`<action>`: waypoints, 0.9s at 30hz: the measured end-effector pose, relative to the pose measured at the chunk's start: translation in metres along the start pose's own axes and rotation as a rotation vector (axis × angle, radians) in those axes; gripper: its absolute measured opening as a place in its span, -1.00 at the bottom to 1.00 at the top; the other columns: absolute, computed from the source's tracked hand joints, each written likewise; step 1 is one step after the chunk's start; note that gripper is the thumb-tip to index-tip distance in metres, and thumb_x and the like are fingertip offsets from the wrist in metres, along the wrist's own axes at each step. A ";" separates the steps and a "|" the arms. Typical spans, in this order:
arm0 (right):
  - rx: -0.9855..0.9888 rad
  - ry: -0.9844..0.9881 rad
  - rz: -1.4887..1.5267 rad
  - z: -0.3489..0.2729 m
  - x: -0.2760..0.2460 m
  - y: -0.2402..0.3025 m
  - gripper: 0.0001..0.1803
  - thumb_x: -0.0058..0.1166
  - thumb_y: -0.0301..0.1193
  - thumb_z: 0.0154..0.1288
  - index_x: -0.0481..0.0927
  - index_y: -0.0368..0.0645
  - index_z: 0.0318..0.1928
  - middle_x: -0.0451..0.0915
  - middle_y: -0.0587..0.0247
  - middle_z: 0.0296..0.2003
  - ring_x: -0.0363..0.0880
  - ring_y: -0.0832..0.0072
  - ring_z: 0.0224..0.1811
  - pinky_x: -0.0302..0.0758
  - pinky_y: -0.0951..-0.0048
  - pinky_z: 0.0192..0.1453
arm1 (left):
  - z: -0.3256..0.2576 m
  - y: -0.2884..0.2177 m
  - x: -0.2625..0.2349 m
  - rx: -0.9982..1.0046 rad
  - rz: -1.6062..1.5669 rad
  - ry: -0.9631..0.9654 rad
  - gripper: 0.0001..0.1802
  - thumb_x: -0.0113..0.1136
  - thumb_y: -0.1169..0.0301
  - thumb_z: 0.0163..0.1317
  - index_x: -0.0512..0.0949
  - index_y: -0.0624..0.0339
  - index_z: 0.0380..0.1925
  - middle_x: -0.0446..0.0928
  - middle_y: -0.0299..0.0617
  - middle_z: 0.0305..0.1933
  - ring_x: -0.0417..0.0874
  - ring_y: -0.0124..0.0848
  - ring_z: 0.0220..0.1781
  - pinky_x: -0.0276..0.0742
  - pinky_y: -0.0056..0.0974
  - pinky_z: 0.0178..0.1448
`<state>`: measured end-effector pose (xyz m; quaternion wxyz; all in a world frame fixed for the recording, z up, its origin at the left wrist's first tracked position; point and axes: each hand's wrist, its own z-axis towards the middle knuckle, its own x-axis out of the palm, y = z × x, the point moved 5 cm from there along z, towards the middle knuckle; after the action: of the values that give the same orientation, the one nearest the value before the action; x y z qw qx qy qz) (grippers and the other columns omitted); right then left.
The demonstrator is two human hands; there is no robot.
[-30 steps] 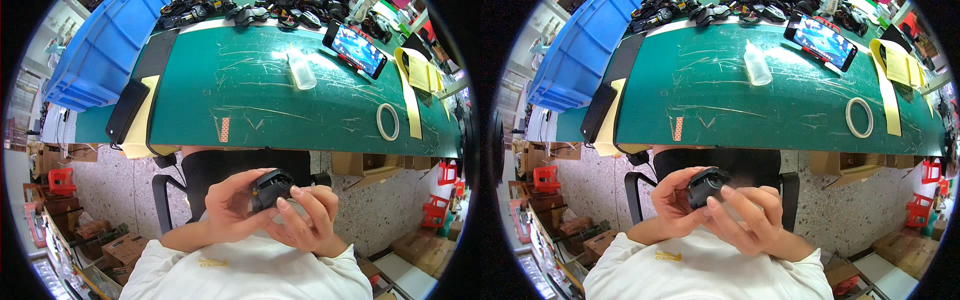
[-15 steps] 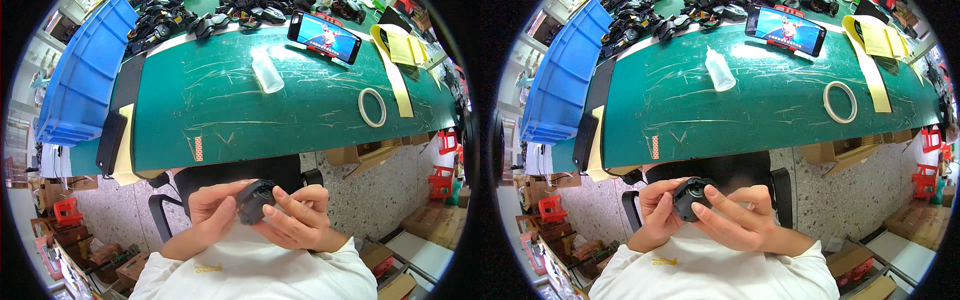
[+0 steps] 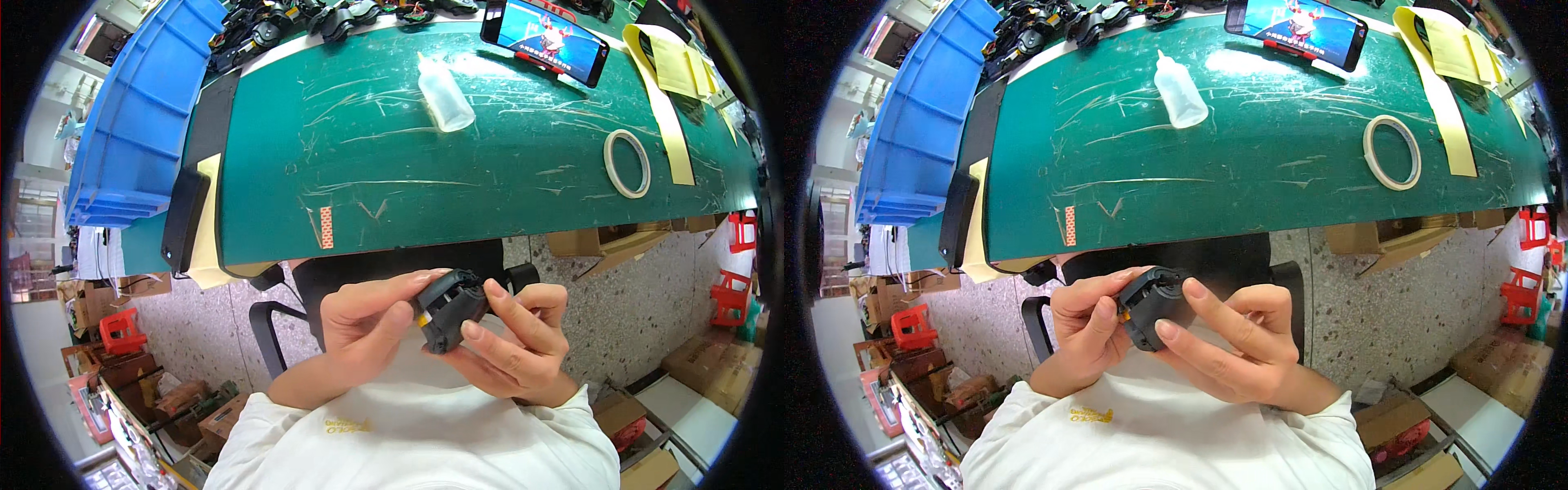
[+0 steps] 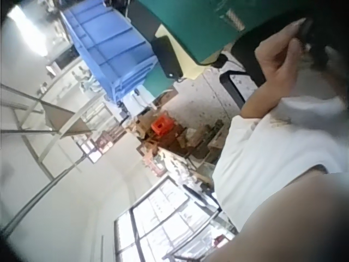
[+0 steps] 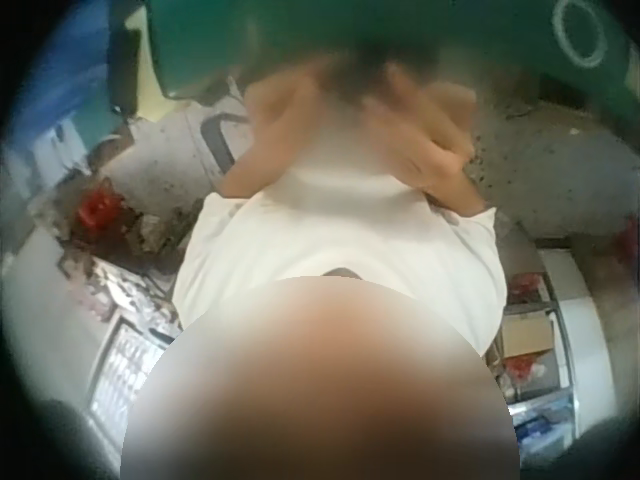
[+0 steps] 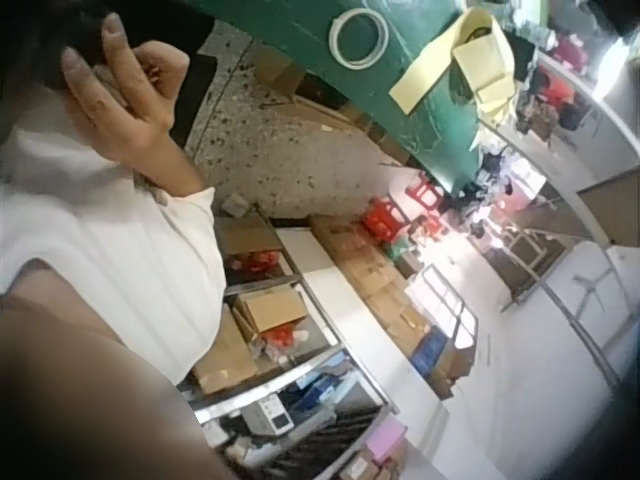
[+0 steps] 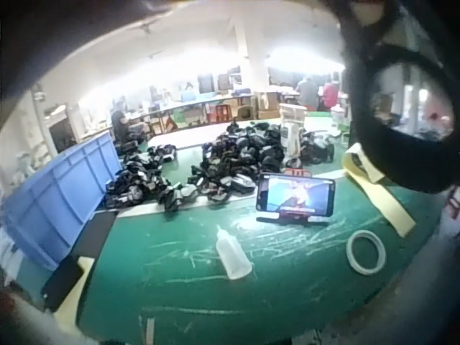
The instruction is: The person applies glue to the internal components of a device with a squeeze bottle, joins the two halves together, and wraps adhesive tape around the seam of the assembled device.
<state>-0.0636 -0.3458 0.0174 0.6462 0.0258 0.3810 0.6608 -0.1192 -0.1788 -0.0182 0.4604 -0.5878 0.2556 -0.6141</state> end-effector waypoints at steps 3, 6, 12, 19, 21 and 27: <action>0.019 0.023 0.020 -0.001 0.001 -0.001 -0.47 0.59 -0.36 -0.20 0.74 0.12 -0.09 0.59 0.16 0.15 0.31 0.46 -0.29 0.26 0.64 -0.33 | 0.000 -0.002 0.001 -0.018 0.001 0.005 -0.67 -0.02 0.64 0.37 0.54 0.44 0.09 0.54 0.28 0.14 0.62 -0.08 0.18 0.48 -0.12 0.29; 0.030 0.033 0.040 -0.002 0.002 0.000 -0.46 0.59 -0.35 -0.19 0.73 0.11 -0.07 0.60 0.17 0.15 0.31 0.46 -0.29 0.25 0.63 -0.34 | -0.002 -0.003 0.001 0.004 -0.019 -0.010 -0.67 -0.02 0.68 0.34 0.55 0.44 0.07 0.54 0.29 0.13 0.61 -0.06 0.18 0.50 -0.11 0.28; 0.039 0.059 0.034 -0.003 0.004 0.000 -0.53 0.58 -0.37 -0.23 0.77 0.07 -0.16 0.60 0.16 0.14 0.31 0.45 -0.27 0.28 0.60 -0.32 | -0.004 -0.008 -0.002 0.030 0.090 0.048 -0.65 -0.02 0.73 0.31 0.55 0.43 0.07 0.53 0.30 0.15 0.58 -0.05 0.22 0.48 -0.10 0.30; -0.092 0.049 -0.174 -0.005 0.010 0.014 -0.56 0.53 -0.36 -0.20 0.77 0.04 -0.17 0.59 0.17 0.15 0.33 0.41 -0.20 0.28 0.57 -0.24 | 0.002 -0.011 0.016 0.099 0.075 0.053 -0.68 0.17 0.68 0.25 0.40 0.40 0.01 0.50 0.30 0.16 0.54 -0.05 0.26 0.47 -0.06 0.31; -0.127 0.058 -0.233 -0.009 0.011 0.016 -0.55 0.54 -0.34 -0.13 0.76 0.03 -0.12 0.55 0.17 0.19 0.32 0.36 -0.15 0.29 0.55 -0.17 | 0.003 -0.009 0.016 0.082 0.072 0.055 -0.65 0.22 0.66 0.22 0.37 0.36 -0.01 0.51 0.29 0.15 0.54 -0.08 0.26 0.48 -0.07 0.30; 0.000 -0.029 0.024 0.004 -0.002 0.010 -0.43 0.55 -0.24 -0.14 0.71 -0.11 -0.04 0.62 0.15 0.09 0.51 0.30 -0.09 0.46 0.42 -0.07 | -0.004 0.005 0.004 -0.015 -0.067 -0.086 -0.58 0.20 0.63 0.23 0.39 0.47 0.10 0.52 0.18 0.15 0.57 -0.23 0.20 0.48 -0.17 0.27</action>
<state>-0.0697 -0.3439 0.0265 0.6436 0.0400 0.3714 0.6680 -0.1213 -0.1850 -0.0211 0.4458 -0.6252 0.2204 -0.6015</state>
